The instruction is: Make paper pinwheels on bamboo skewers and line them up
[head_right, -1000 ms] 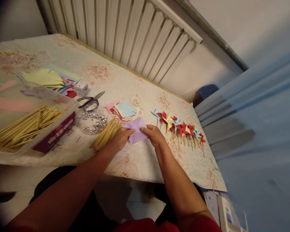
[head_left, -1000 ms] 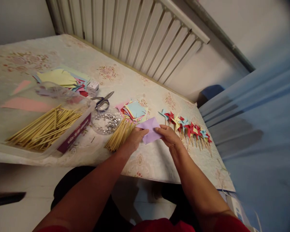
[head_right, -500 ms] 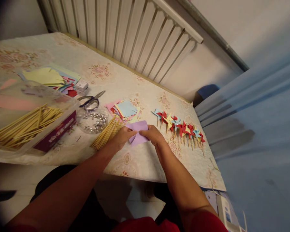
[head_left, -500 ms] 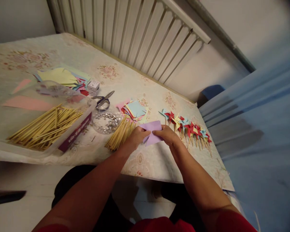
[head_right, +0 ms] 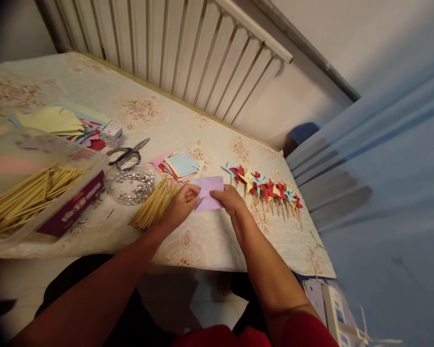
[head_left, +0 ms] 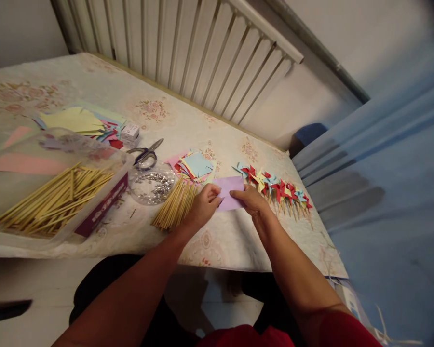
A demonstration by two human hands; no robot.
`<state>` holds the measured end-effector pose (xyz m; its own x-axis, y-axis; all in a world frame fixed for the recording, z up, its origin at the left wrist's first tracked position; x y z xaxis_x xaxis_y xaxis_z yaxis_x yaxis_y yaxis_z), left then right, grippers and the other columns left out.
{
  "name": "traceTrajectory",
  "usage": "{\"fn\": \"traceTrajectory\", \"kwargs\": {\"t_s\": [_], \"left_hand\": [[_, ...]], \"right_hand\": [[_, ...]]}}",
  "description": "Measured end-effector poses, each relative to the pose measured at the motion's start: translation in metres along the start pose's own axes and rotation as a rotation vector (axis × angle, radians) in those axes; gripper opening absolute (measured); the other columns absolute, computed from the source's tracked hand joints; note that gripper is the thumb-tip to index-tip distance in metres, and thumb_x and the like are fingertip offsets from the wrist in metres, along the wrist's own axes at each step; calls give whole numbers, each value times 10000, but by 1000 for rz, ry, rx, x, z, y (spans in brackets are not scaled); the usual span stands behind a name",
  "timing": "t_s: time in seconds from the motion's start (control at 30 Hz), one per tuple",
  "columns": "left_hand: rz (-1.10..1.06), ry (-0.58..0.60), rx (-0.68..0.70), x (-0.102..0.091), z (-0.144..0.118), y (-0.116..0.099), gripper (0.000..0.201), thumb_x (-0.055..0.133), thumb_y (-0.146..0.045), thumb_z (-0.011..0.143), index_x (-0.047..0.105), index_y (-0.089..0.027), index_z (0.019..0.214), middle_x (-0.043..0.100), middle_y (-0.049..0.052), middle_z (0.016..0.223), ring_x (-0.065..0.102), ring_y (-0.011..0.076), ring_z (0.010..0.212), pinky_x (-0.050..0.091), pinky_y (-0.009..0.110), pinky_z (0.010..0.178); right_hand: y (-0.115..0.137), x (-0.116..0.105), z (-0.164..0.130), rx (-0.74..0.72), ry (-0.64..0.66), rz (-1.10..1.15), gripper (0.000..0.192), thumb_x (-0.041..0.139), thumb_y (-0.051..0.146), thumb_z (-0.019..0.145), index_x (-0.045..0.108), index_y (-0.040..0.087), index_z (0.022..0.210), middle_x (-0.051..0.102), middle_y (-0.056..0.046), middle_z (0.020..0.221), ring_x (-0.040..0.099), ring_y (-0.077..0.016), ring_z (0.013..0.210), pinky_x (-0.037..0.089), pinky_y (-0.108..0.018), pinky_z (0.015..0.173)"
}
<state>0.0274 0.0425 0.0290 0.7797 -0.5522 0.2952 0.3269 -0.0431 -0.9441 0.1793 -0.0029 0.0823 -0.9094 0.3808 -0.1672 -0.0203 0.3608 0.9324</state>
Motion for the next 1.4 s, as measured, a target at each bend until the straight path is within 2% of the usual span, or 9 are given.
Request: {"fn": "traceTrajectory", "kwargs": {"t_s": [0.1,0.3,0.47,0.6,0.73,0.9,1.03,1.27,1.4], "left_hand": [[135,93,74,-2,-3,-9,223,549,-184,786,627,-192,995,657,26,892,616,144,845,474,262,778],[314,168,215,-7,-1,-19,328,482,-54,729,692,-218,921,663,37,1029,581,170,1027,420,314,947],[366,182,194,-6,-1,-20,299,492,-56,705,679,-204,886,644,45,1037,575,171,999,446,279,825],[382,180,209,-5,-1,-21,234,500,-55,693,650,-190,810,621,25,930,558,149,895,419,261,774],[363,198,204,-5,-1,-23,38,570,-174,752,605,-185,742,559,-6,782,502,128,760,386,246,707],[248,148,138,-5,-2,-19,122,567,-286,798,568,-180,738,519,-17,729,459,121,712,355,236,654],[149,99,65,-4,-3,-12,190,571,-338,793,523,-179,700,480,-31,671,416,109,647,329,229,601],[39,34,-29,-4,-3,-13,149,605,-277,748,503,-177,707,503,-40,652,468,101,627,349,224,596],[34,39,-24,-4,-5,-17,144,575,-283,767,496,-181,702,502,-40,654,464,105,634,350,229,612]], "right_hand": [[3,0,-2,2,20,11,318,762,266,488,651,151,763,681,-25,678,587,-158,585,478,-290,618],[5,-2,-2,17,32,42,307,762,245,484,650,158,756,683,-16,680,596,-159,590,489,-289,619],[4,-1,-2,20,38,55,297,764,241,480,649,155,740,673,-6,655,587,-153,574,481,-284,601],[5,3,-5,19,47,52,297,763,245,477,647,152,735,672,-8,663,576,-147,573,467,-280,600],[8,7,-9,12,33,24,291,758,254,467,632,157,711,647,3,626,539,-127,543,426,-256,563],[8,11,-10,-18,22,-23,259,736,268,485,614,159,686,595,31,578,484,-103,505,366,-238,522],[6,16,-11,-31,38,-45,230,714,267,497,617,161,676,594,29,587,490,-107,520,370,-240,538],[8,23,-12,-32,46,-47,214,703,259,492,635,161,669,614,18,598,504,-114,532,393,-241,552],[9,24,-14,-37,34,-61,220,705,268,485,630,156,660,605,20,581,500,-112,525,386,-236,537]]}}
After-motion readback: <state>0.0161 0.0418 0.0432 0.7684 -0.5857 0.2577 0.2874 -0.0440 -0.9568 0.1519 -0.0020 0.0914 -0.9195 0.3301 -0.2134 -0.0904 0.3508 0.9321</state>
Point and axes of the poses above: each hand's wrist, its own z-axis towards the middle knuckle, its own x-axis out of the palm, y = z × x, the point moved 2 cm from there along z, towards the middle knuckle
